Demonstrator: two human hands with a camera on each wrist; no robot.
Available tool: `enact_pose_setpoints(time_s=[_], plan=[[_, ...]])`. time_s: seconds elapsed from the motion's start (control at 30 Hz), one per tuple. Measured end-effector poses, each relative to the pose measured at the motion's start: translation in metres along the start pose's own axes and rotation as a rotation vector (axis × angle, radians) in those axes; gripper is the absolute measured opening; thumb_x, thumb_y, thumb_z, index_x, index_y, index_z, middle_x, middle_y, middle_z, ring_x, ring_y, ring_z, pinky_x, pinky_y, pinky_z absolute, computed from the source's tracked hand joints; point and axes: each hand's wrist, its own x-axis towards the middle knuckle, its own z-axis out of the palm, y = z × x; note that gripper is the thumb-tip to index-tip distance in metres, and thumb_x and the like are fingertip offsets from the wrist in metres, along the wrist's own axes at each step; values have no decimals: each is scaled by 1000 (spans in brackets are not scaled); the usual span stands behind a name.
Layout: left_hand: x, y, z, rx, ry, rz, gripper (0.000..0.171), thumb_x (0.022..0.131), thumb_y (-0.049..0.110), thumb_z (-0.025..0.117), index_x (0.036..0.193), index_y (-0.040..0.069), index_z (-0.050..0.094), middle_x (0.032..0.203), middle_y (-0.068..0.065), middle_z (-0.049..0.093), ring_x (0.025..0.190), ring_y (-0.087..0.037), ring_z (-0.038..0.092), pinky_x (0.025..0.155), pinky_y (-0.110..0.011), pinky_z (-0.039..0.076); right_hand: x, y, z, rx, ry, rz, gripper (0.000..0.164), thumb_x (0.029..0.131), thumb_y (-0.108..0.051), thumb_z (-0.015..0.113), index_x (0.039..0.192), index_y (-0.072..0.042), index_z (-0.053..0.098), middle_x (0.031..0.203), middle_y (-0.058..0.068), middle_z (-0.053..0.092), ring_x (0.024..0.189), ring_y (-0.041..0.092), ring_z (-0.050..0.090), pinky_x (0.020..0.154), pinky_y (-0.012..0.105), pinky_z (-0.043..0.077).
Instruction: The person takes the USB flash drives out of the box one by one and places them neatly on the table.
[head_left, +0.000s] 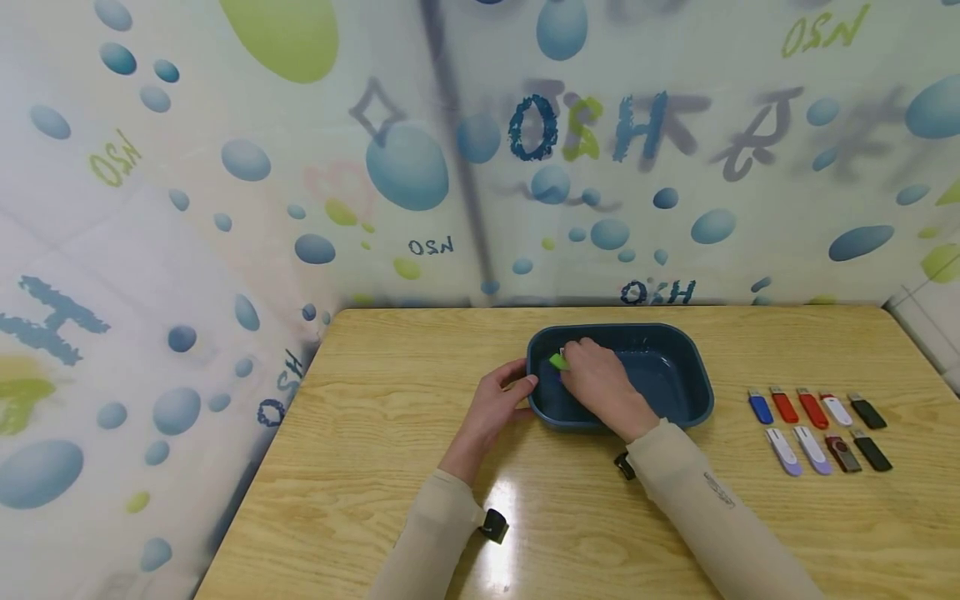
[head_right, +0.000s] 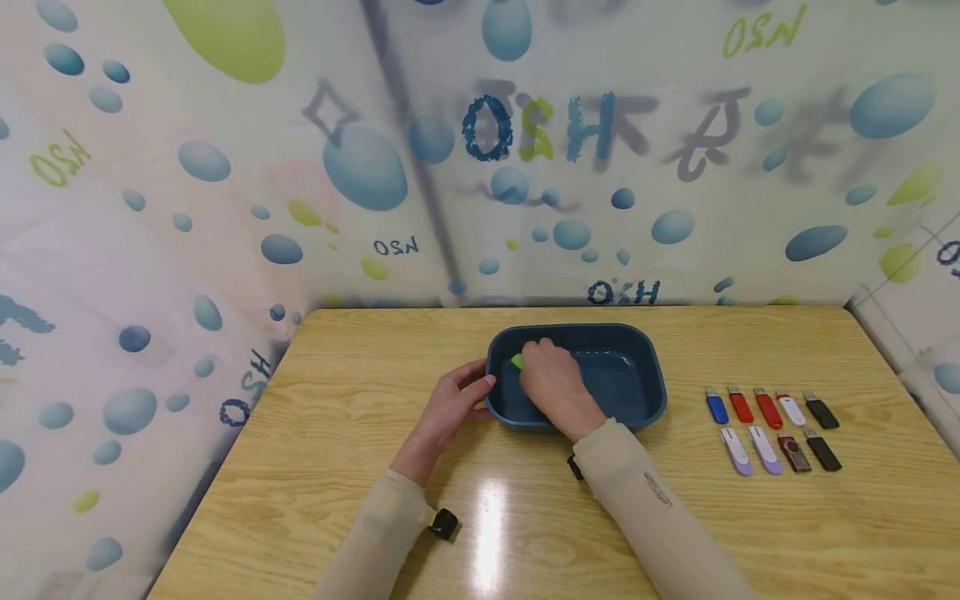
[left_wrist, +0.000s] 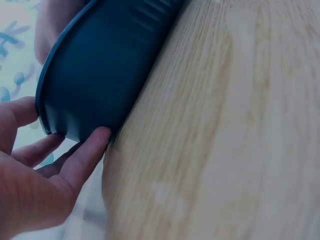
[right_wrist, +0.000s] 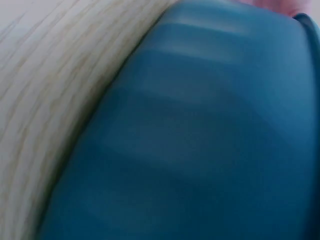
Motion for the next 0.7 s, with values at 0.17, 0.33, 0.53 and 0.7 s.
enact_pose_setpoints(time_s=[0.17,0.33,0.53,0.7], plan=[[0,0,-1,-5,-3,-6,49,105,17,62,149,1,52,146,-20,52,120,-30,64,89,-44,61,-8,6,-8,35,27,10,18,97,-10,69,107,5,71,92,14,62,79,26,58,69,42,54],[0,0,0,-10,0,-6,49,105,16,62,149,0,51,147,-21,52,122,-32,63,88,-44,62,-17,9,-16,66,60,26,27,97,-12,71,118,6,70,105,18,65,93,31,63,81,48,58],[1,0,1,-7,11,-14,49,105,16,62,150,0,51,147,-21,51,123,-34,62,89,-45,61,-29,16,-24,90,104,15,29,97,-13,72,120,5,69,109,19,65,95,32,63,79,50,57],[1,-1,1,2,19,-16,49,105,16,63,150,0,52,147,-20,52,120,-32,63,88,-44,62,-37,21,-30,109,140,-7,25,97,-11,71,117,5,69,106,18,65,92,31,62,75,48,55]])
